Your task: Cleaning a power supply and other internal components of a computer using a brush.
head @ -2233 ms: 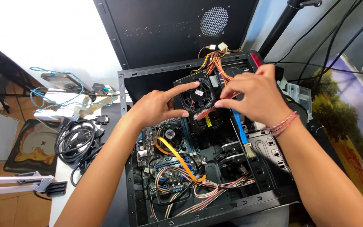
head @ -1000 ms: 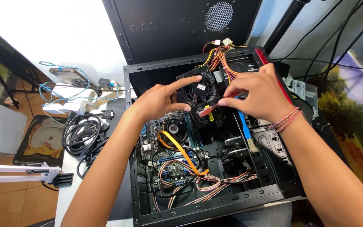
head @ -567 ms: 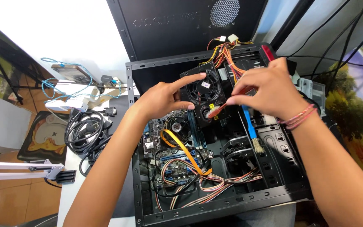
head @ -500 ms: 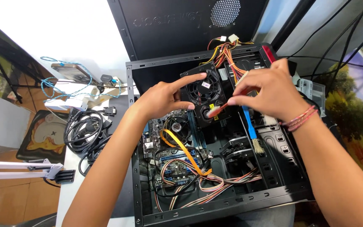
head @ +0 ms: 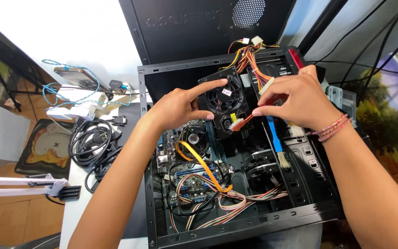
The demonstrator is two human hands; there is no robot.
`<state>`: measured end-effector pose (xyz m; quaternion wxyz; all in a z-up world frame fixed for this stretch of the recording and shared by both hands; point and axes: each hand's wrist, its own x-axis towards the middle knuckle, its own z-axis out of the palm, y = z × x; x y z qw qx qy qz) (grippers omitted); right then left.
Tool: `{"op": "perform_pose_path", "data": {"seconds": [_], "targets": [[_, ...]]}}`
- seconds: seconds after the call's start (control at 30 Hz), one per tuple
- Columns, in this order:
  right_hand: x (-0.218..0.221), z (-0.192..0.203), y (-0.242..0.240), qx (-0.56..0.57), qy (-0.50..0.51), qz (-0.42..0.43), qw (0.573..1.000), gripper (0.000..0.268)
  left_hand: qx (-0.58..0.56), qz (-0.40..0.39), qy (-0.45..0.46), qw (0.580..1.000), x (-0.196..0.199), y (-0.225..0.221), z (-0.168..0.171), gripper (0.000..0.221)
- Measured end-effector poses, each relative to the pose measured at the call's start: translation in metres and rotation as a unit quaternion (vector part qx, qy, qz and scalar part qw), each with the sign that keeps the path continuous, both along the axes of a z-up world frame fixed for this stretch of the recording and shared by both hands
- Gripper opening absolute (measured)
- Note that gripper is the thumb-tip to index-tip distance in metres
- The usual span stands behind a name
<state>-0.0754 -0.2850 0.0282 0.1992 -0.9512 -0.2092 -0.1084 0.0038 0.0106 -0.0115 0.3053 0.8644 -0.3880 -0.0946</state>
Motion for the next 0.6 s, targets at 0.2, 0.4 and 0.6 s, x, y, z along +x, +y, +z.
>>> {"op": "perform_pose_path", "data": {"seconds": [0.2,0.4,0.6], "targets": [[-0.003,0.000,0.014,-0.048,-0.007,0.010,0.999,0.024,0.023,0.012,0.015,1.000,-0.005,-0.001,0.007,0.087],[-0.006,0.002,0.011,-0.054,-0.012,-0.006,0.998,0.024,0.005,0.008,0.015,1.000,-0.002,-0.001,0.004,0.091],[-0.001,-0.006,-0.006,-0.015,-0.019,0.011,1.000,0.022,0.002,0.008,0.009,1.000,-0.003,-0.001,0.002,0.088]]}}
